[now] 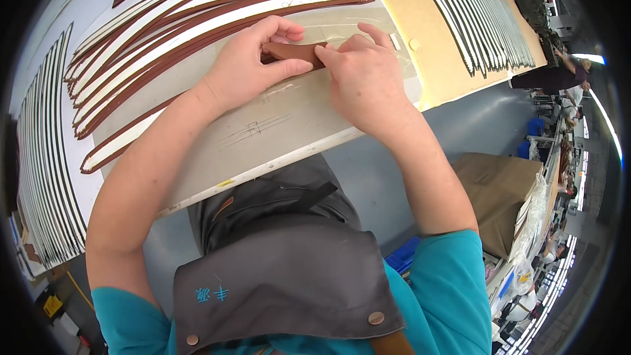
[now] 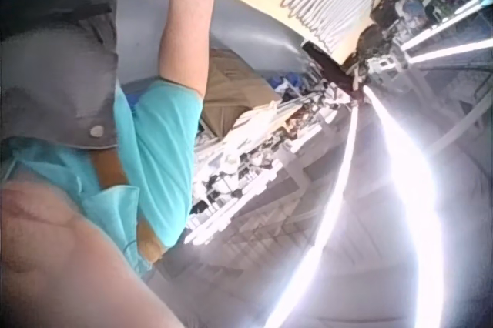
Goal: The person aligns a brown serrated strip onto a white backing sheet on a workbench. They use a small yellow tool to press the strip down and smooth it out. The person repeats this process with multiple strips, stacking them on the table.
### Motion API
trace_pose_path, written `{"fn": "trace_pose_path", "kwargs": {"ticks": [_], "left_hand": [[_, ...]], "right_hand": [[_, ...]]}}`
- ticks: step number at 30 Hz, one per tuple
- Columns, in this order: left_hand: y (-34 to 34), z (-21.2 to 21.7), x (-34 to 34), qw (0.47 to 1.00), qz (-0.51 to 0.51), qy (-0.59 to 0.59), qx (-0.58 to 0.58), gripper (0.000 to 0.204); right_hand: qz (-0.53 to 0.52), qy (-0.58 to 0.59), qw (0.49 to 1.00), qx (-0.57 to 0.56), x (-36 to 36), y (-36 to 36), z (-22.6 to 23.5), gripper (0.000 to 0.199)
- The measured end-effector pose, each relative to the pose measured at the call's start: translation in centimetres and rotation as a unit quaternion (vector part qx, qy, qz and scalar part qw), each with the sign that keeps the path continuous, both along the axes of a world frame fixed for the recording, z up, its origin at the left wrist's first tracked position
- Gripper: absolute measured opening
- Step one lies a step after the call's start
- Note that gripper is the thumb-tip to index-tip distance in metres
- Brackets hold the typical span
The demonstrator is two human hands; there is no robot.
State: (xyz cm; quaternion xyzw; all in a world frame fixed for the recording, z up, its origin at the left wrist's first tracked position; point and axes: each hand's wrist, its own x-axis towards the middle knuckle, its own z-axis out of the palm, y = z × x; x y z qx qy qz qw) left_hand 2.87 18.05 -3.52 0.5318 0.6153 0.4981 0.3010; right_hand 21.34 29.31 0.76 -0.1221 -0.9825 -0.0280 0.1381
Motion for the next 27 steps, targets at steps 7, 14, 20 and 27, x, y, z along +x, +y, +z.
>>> {"fn": "trace_pose_path", "kwargs": {"ticks": [7,14,20,27], "left_hand": [[-2.5,0.4,-0.9,0.996,-0.007,0.087,-0.021,0.026],[-3.0,-0.5,-0.5,0.988,0.015,0.151,0.02,0.025],[-3.0,-1.1,-0.4,0.969,0.006,0.238,0.072,0.024],[-3.1,-0.3,0.5,0.95,0.014,0.304,0.072,0.024]], "right_hand": [[-0.003,0.024,1.0,-0.009,1.0,-0.8,-1.1,0.038],[0.012,0.019,1.0,-0.003,1.3,-0.7,-1.2,0.042],[0.021,0.005,1.0,-0.001,1.7,-0.3,-1.2,0.044],[0.066,-0.01,0.997,-0.043,0.8,-0.3,-0.7,0.043]]}}
